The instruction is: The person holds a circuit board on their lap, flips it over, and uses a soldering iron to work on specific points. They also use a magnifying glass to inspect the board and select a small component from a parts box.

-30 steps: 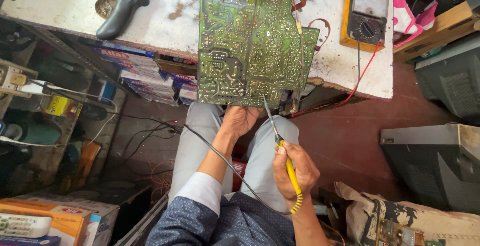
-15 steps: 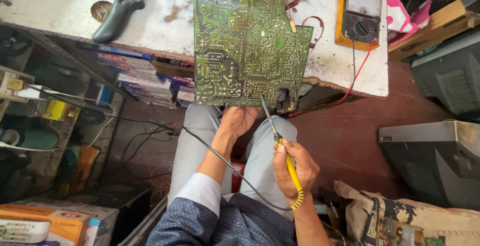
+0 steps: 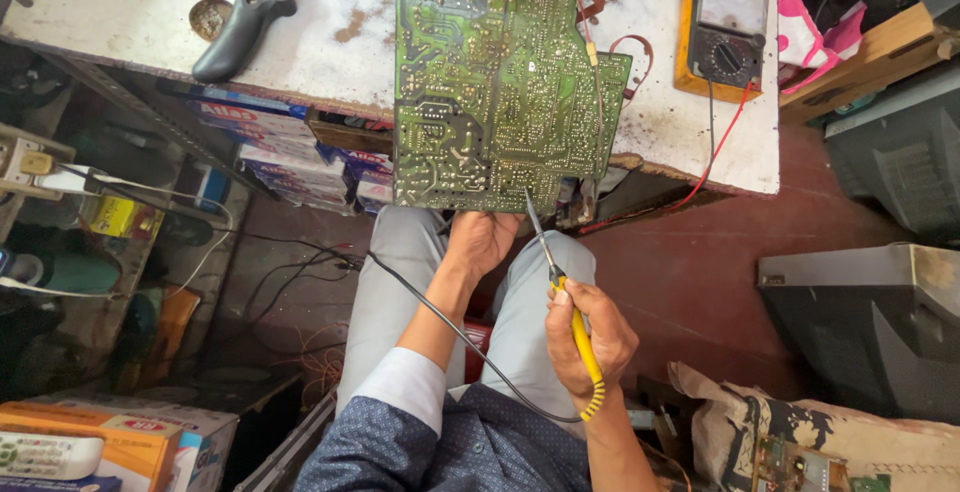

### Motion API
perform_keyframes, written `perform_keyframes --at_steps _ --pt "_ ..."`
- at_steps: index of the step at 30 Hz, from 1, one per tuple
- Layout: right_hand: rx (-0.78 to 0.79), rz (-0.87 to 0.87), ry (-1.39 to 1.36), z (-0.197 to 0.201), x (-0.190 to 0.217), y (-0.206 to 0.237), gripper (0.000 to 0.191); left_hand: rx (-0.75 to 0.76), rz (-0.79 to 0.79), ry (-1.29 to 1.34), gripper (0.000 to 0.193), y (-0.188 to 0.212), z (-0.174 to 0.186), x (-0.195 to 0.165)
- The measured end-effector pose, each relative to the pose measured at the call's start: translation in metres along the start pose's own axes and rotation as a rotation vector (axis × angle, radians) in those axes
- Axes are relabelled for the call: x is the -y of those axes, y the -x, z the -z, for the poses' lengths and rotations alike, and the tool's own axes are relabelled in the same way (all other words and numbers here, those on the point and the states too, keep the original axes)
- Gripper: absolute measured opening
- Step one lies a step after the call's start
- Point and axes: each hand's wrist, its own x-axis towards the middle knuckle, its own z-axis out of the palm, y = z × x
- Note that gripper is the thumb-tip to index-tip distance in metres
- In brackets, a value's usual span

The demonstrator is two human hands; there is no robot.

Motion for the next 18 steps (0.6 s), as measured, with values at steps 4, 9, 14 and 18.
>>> perform_keyframes --at_steps 4,9,14,18 --pt "0.003 0.004 0.007 0.0000 0.0019 0.0000 0.013 0.028 0.006 0.009 0.015 -0.0004 0.0008 -0.0006" --pt "0.007 -0.007 0.013 0.0000 0.0037 0.0005 0.012 0.015 -0.001 -0.018 0.017 -0.0006 0.0010 -0.0030" --pt "0.012 -0.014 0.006 0.0004 0.0039 0.0018 0.012 0.075 0.047 0.034 0.018 0.0000 0.0009 -0.0037" --pt "0.011 -0.011 0.019 0.0012 0.0038 0.0024 0.012 0.108 0.071 0.098 0.016 -0.0003 0.0019 -0.0024"
